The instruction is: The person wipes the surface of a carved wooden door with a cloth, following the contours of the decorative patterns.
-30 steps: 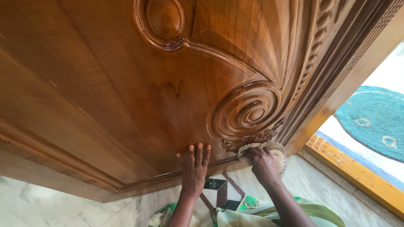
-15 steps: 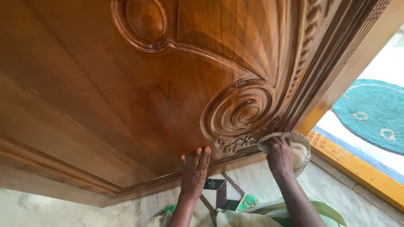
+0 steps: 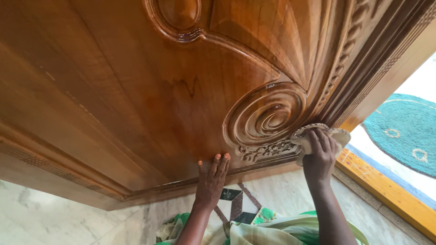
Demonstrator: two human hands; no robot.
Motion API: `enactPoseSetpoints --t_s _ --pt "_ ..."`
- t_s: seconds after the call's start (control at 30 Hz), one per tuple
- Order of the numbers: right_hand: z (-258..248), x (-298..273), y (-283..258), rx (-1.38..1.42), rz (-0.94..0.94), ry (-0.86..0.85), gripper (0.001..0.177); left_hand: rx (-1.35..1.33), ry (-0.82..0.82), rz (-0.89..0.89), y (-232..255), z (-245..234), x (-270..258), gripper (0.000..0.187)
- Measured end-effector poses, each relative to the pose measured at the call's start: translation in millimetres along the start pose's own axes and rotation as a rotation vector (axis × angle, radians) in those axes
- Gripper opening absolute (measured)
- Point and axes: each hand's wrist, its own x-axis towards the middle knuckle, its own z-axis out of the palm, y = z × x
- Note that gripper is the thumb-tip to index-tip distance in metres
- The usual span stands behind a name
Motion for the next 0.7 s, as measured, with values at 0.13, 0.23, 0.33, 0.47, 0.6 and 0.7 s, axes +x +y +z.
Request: enactPoseSetpoints --t_s 0.13,0.23,0.33,0.47,0.6,0.7 --pt "18.0 -14.1 -2.1 0.063 0.103 -0.032 0.05 -0.022 -0.012 0.003 0.2 0.5 1.0 0.079" --pt "31.3 -26.5 -6.3 0.107 0.251 -0.031 0.051 -0.032 0.019 -0.004 0.5 2.1 0.6 0.079" --pt "40.1 -40.1 -10.6 0.163 0.382 -0.034 0.06 0.012 0.013 -0.009 0.7 2.1 0.0 0.081" --pt "61.5 -58.7 -13.5 0.293 0.682 -0.069 0.077 -0.017 0.031 -0.015 0.8 0.4 0.9 0.081" --pt "77.3 -77.0 -22.1 0.36 0.798 -0.092 0.084 -0.017 0.006 -0.014 -0.6 -3.8 1.5 0.081" --pt "82.6 -88.8 -44.7 0.47 0.889 -0.157 0.092 0.008 0.023 -0.015 -1.3 -6.9 3.4 0.082"
